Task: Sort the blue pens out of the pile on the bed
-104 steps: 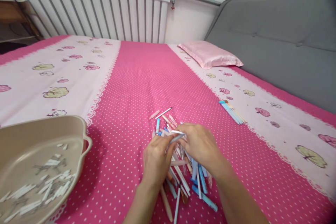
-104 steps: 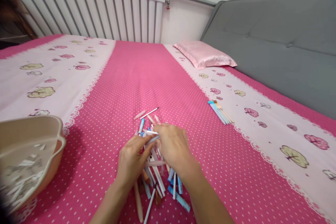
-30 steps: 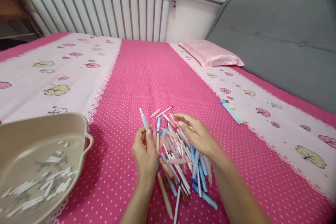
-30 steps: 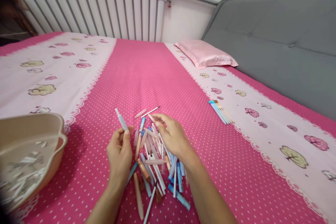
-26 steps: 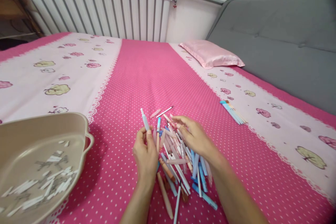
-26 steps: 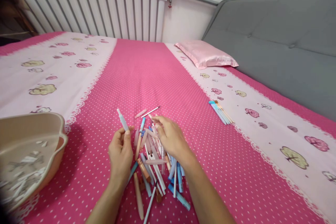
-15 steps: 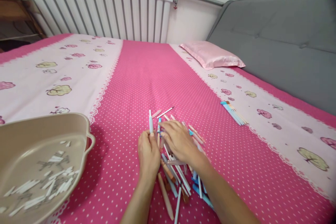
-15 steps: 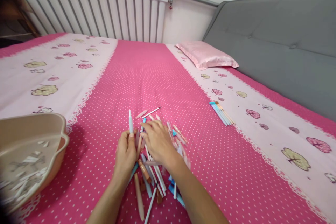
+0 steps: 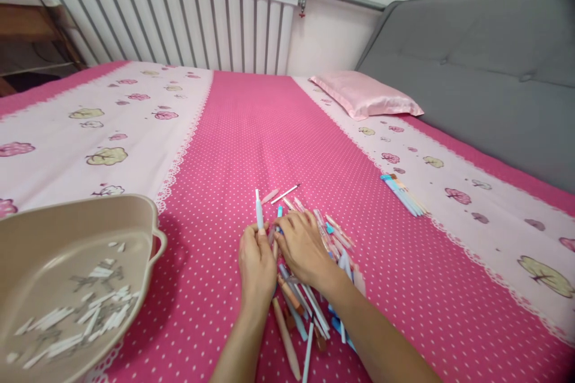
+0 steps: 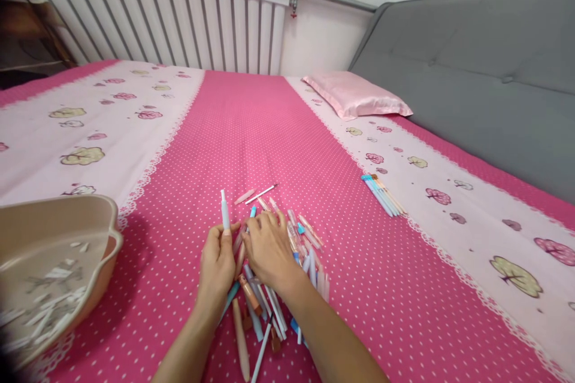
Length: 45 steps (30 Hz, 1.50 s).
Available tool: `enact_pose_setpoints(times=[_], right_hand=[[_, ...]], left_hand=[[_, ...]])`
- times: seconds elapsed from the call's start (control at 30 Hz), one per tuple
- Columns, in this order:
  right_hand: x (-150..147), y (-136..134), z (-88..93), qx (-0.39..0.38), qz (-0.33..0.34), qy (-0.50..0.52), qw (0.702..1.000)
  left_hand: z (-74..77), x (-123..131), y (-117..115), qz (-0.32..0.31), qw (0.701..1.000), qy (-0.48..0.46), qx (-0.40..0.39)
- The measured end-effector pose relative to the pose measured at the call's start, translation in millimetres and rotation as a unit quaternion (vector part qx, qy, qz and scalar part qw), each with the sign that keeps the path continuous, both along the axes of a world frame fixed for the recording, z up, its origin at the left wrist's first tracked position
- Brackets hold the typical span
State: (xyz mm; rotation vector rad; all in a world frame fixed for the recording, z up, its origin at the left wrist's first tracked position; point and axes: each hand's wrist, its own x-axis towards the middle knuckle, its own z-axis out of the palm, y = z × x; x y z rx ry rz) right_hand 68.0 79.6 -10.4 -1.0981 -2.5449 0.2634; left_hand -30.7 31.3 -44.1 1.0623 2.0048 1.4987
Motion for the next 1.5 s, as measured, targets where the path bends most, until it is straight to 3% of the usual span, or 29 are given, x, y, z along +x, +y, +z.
enact_pose_setpoints(times=[0.53,0.83,0.97,1.17,1.33,1.5], right_hand=[[2.4,2.1,-5.0,-0.021,0.015,0.031,0.999],[0.5,11.9,-1.9,-0.121,0.016,0.206,0.971],[1.6,16.4,0.2,-0.161,0.012,0.324,0.932],[6.1,22.1,4.7,-0.244,-0.013,0.492,0.835],[10.1,20.9,14.0,-0.32,-0.006,0.539,0.779],[12.2,17.8,21.5,-0.403,0.02,0.594,0.697]], left_hand=[[-4.6,0.5,1.3,-0.001,1.0,-0.007,-0.003],[6.6,3.3,-0.4,0.032,0.999,-0.025,0.021],[10.2,3.9,-1.2,0.036,0.999,-0.01,0.022],[14.4,5.8,-2.4,0.023,0.999,0.021,0.01],[17.6,7.2,-3.6,0.01,0.999,0.041,0.01],[18.9,8.7,-4.3,-0.015,0.998,0.062,0.016]])
